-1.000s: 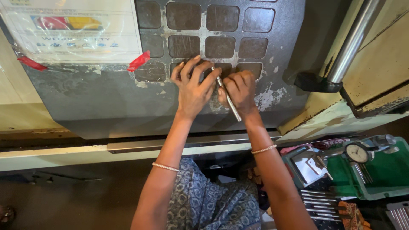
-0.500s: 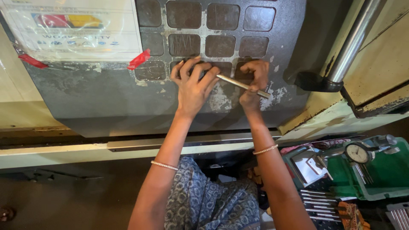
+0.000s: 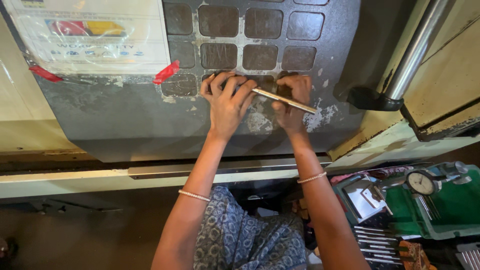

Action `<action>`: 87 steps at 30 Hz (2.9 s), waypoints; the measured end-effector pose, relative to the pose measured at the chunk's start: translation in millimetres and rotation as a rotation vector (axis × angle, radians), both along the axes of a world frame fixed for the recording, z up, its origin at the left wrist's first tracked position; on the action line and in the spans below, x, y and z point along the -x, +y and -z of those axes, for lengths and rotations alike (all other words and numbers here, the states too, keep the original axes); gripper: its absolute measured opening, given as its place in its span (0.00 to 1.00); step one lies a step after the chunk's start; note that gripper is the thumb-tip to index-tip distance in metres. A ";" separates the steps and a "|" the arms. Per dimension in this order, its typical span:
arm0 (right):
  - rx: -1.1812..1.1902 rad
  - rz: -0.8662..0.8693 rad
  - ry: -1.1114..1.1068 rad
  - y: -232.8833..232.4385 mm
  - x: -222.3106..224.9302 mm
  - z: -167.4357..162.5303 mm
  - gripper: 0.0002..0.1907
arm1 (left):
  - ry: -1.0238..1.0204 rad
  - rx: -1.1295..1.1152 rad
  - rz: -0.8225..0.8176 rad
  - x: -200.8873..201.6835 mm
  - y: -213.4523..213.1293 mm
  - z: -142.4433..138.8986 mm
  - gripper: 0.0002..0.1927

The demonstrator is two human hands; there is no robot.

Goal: The person cleans a metal panel with square indentations using a small metal rod and a cloth. They repeatedly rub the indentations, open a side panel to access the interior, and continue cleaning the surface.

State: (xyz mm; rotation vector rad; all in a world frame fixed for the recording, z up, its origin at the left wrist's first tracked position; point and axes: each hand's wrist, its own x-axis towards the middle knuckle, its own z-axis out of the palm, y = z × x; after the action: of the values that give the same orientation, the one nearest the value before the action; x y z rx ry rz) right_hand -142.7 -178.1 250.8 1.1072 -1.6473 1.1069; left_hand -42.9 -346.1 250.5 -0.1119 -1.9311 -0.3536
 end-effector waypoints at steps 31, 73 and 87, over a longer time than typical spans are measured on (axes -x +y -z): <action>-0.151 -0.042 0.227 -0.7 -10.4 -5.7 0.23 | 0.036 0.058 0.033 2.1 4.8 -3.7 0.13; 0.728 -0.559 -0.598 6.5 -6.9 3.8 0.34 | 0.057 -0.189 0.063 2.9 5.1 6.1 0.22; 1.013 -0.815 -0.874 12.0 -13.5 -6.8 0.24 | -0.075 -0.024 0.013 -5.3 7.3 -3.8 0.30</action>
State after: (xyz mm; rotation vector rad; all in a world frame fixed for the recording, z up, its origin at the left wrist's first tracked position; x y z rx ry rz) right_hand -129.3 -166.1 257.6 0.5645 -0.8017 2.8179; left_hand -37.7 -338.8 254.3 -0.0970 -2.0003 -0.3942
